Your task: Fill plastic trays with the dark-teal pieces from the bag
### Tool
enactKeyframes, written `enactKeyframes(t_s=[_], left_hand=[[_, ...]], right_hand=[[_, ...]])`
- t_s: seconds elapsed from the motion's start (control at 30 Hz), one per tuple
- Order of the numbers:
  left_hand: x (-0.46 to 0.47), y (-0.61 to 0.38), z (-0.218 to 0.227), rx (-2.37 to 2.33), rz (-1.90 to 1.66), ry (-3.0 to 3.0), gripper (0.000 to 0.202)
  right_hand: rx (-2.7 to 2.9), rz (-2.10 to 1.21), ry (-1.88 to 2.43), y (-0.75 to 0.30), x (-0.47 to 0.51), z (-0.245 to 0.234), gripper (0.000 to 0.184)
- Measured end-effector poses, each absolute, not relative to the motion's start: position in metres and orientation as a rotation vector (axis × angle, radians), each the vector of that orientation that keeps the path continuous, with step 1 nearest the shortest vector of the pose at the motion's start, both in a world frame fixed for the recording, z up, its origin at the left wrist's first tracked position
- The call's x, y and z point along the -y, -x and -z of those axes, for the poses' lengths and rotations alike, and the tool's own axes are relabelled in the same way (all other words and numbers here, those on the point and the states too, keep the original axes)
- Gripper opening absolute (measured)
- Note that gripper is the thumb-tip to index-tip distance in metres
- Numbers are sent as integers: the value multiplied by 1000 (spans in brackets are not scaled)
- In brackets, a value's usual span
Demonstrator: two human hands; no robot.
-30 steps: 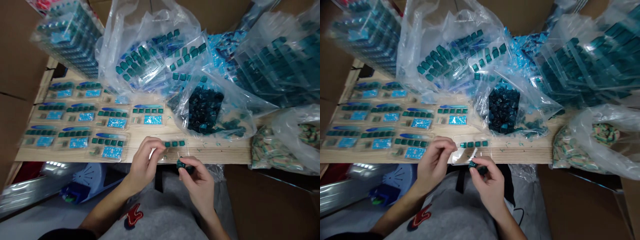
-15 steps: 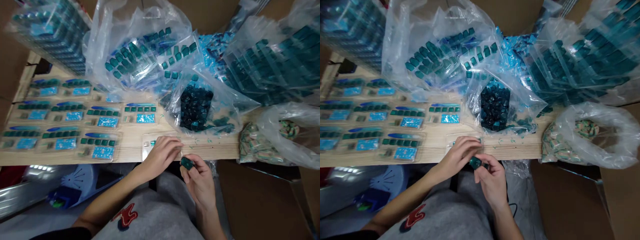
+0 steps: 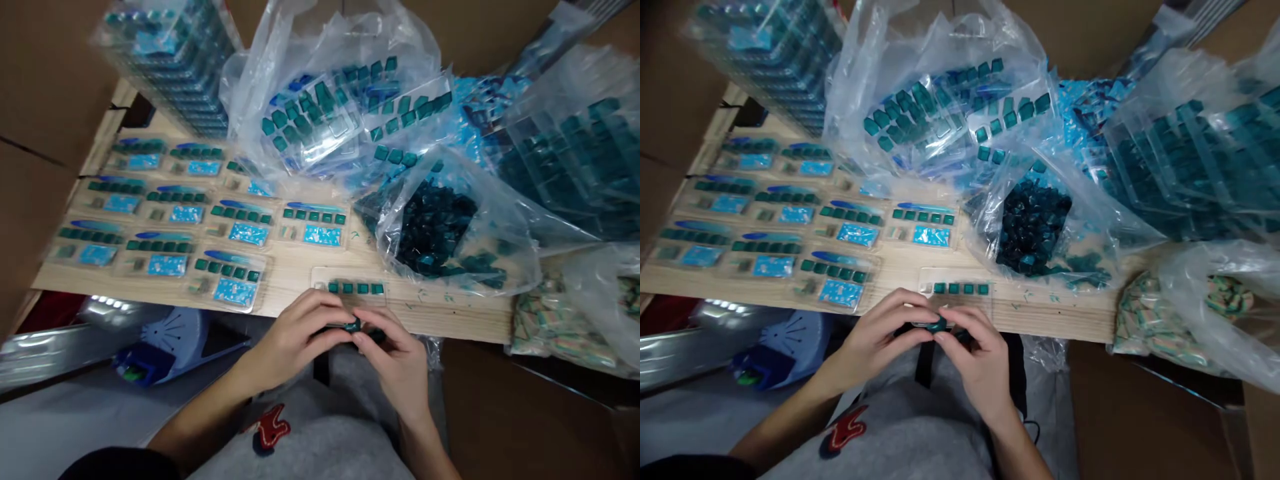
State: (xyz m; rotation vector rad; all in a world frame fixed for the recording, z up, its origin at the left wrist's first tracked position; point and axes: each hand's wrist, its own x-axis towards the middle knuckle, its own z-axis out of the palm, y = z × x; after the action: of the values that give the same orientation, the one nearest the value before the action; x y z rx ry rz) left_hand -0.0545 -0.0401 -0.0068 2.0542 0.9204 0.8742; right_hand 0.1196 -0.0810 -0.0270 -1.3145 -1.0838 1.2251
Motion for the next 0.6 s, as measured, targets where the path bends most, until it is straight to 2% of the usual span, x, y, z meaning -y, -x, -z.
enactKeyframes(t_s=[0.27,0.47,0.6], left_hand=[[41,63,11,-986,-928,-2175,11],[37,85,19,-1306,-1261,-1619,14],[30,108,29,-1437,-1044,-1711,11]], right_hand=[[1247,-1123,1354,-109,79,28,29],[1498,-922,1435,-113,72,42,24],[1862,-737,1375,-108,51,59,29]])
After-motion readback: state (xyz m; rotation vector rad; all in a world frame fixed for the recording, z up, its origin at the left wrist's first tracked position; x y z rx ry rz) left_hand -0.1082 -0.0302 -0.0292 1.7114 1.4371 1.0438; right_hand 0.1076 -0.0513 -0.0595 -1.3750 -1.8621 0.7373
